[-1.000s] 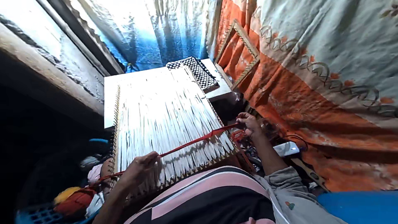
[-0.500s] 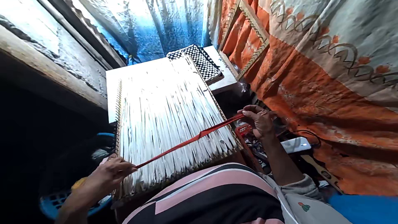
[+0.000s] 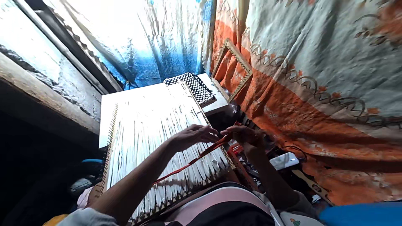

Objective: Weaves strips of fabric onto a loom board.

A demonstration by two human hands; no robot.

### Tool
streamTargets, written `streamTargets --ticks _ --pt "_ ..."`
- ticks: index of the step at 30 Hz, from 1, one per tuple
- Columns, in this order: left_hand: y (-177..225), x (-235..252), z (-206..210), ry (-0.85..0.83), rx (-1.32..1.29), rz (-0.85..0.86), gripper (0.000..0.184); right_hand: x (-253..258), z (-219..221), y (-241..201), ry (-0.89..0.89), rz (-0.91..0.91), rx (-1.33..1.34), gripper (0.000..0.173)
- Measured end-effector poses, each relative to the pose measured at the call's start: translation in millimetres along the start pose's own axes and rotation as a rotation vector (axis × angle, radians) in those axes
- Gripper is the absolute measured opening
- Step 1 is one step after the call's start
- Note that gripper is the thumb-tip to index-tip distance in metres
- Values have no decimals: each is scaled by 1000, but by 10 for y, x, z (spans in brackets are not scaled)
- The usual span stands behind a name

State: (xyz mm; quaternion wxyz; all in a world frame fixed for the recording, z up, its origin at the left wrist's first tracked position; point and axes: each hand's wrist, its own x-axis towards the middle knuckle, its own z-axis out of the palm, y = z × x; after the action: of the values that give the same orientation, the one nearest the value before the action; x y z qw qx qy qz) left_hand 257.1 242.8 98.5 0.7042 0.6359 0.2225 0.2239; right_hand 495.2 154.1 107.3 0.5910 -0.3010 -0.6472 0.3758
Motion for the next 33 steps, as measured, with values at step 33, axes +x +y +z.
streamTargets --ticks 33 --pt "85 359 523 -96 119 -86 28 -146 -529 74 -342 513 -219 19"
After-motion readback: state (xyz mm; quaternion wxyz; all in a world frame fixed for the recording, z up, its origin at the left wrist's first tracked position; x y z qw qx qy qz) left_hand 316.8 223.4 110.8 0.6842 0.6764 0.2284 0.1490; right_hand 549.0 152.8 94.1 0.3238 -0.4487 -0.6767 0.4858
